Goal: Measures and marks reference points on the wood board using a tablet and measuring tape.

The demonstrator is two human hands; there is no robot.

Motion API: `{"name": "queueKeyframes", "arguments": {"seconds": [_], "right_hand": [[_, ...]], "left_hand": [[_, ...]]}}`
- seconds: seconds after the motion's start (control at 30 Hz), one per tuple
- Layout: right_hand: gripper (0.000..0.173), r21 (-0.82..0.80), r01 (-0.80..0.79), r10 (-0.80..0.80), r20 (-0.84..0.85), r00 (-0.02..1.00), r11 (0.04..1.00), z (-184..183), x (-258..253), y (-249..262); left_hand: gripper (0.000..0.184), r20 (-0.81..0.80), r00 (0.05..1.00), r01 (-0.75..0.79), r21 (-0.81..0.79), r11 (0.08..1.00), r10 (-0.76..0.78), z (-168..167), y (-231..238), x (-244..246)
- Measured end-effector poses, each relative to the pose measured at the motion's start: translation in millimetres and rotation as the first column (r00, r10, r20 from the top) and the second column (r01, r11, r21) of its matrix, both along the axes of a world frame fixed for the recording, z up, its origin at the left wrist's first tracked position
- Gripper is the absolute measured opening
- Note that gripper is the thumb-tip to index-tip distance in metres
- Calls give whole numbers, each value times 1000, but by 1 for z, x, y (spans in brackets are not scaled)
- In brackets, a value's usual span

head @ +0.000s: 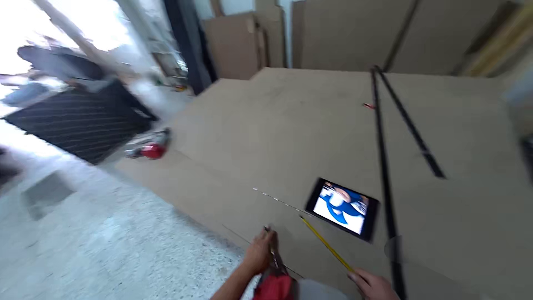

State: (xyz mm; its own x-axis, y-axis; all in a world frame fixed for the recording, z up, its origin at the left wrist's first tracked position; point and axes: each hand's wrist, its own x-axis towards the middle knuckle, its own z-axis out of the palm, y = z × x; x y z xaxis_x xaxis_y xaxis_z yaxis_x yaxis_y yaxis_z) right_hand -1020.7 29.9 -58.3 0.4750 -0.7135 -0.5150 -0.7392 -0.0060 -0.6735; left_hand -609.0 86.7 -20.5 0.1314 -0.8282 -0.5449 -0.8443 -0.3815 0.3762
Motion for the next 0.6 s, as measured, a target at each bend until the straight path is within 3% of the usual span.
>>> {"name": "queueKeyframes", "arguments": {"seconds": [0.1,0.27,0.4,0.53,0.6], "right_hand": [[47,41,-27,28,-27,999,999,10,1,0],[44,17,-71,70,54,996,997,20,-6,6],[43,1,-73,73,81,994,997,22,-23,4],[42,-12,-112,113,74,991,994,30,-34,-3],[43,-34,-123,125,71,990,992,31,-38,-8]], "left_hand": [[74,-169,984,-72,-87,994,57,23,-12,-9],[46,-318,944,20,-218,976,-90,22,-26,-33],[31,-292,953,5,-242,970,-78,23,-36,-40],[33,-300,941,62,-312,948,-160,27,-47,-49],[22,-283,938,107,-310,945,-199,29,-56,-55]]}}
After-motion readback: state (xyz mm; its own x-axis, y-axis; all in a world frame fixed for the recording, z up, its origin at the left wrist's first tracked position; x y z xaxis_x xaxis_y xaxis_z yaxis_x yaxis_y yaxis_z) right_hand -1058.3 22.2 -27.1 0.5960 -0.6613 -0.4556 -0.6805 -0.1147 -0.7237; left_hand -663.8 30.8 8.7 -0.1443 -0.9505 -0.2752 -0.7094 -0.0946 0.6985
